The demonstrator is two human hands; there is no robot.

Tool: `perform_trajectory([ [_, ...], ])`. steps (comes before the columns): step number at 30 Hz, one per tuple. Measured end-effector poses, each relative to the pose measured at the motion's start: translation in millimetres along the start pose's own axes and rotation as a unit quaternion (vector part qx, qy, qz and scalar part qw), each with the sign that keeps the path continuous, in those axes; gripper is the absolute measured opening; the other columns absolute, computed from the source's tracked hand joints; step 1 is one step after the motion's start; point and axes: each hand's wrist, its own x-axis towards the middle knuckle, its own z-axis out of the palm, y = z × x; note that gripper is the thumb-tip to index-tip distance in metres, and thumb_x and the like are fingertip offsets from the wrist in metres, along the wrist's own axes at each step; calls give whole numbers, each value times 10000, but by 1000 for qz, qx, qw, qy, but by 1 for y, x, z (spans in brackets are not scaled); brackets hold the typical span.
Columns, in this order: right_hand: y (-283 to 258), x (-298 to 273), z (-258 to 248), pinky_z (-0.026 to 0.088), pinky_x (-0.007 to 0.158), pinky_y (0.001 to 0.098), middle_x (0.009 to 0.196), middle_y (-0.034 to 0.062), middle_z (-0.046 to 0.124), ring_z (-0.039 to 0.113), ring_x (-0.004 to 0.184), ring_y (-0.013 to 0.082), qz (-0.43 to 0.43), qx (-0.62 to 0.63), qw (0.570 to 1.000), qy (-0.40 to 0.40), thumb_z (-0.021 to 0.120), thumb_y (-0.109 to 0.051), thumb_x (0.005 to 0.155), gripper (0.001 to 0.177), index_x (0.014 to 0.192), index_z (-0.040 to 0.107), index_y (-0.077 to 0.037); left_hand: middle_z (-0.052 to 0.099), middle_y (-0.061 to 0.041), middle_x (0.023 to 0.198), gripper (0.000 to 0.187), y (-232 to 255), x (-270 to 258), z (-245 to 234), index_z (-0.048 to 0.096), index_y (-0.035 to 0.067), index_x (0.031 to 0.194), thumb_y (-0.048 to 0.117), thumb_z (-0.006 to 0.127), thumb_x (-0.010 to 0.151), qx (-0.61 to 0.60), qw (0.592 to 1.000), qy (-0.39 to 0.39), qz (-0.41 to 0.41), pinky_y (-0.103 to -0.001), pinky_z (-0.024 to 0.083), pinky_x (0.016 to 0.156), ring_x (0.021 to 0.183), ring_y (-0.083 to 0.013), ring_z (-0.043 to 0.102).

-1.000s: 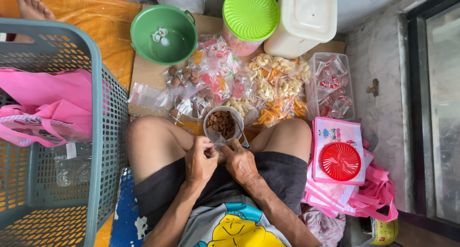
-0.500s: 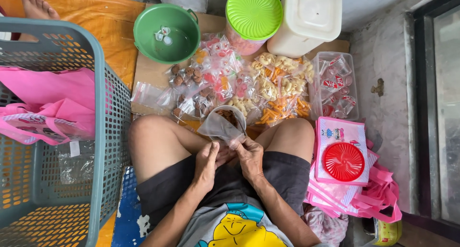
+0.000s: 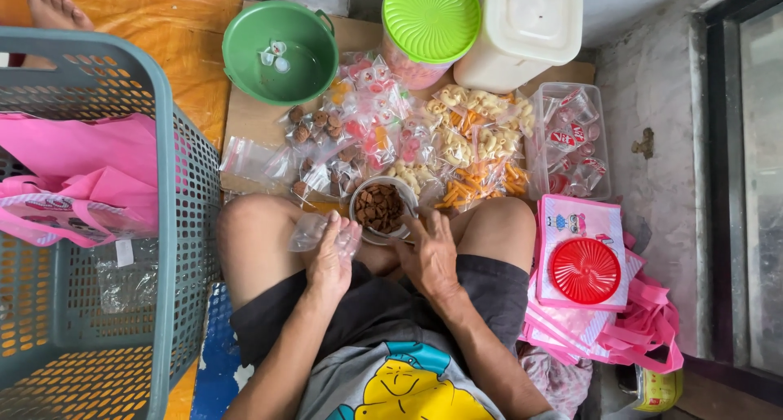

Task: The person places small snacks into plastic bags using tongs and by hand, then seals the bags.

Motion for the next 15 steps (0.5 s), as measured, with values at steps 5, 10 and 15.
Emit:
perform_trajectory([
  [5,34,16,29,625,853,541,1303,150,450,589,1106,405,78,-132,961,-229,922,-340,693,653,1215,630,-78,632,-99,1095,565,18,20,7,642,31,1172,391,880,807,26,1000,1,2,-415,587,1023,1020,-238,674],
  [10,88,12,102,627,853,549,1290,143,475,630,1090,396,98,-163,942,-278,893,-320,746,662,1267,530,-134,622,-83,1068,555,16,34,10,647,0,1092,435,861,822,43,999,6,-22,-377,578,1022,1030,-221,675],
  [15,154,-12,162,628,647,402,909,71,555,663,832,293,-16,-284,946,-158,753,-417,668,500,1007,546,-113,631,-130,1181,651,10,42,9,630,-12,1163,482,862,808,82,996,3,-30,-425,491,1110,1220,-267,638],
])
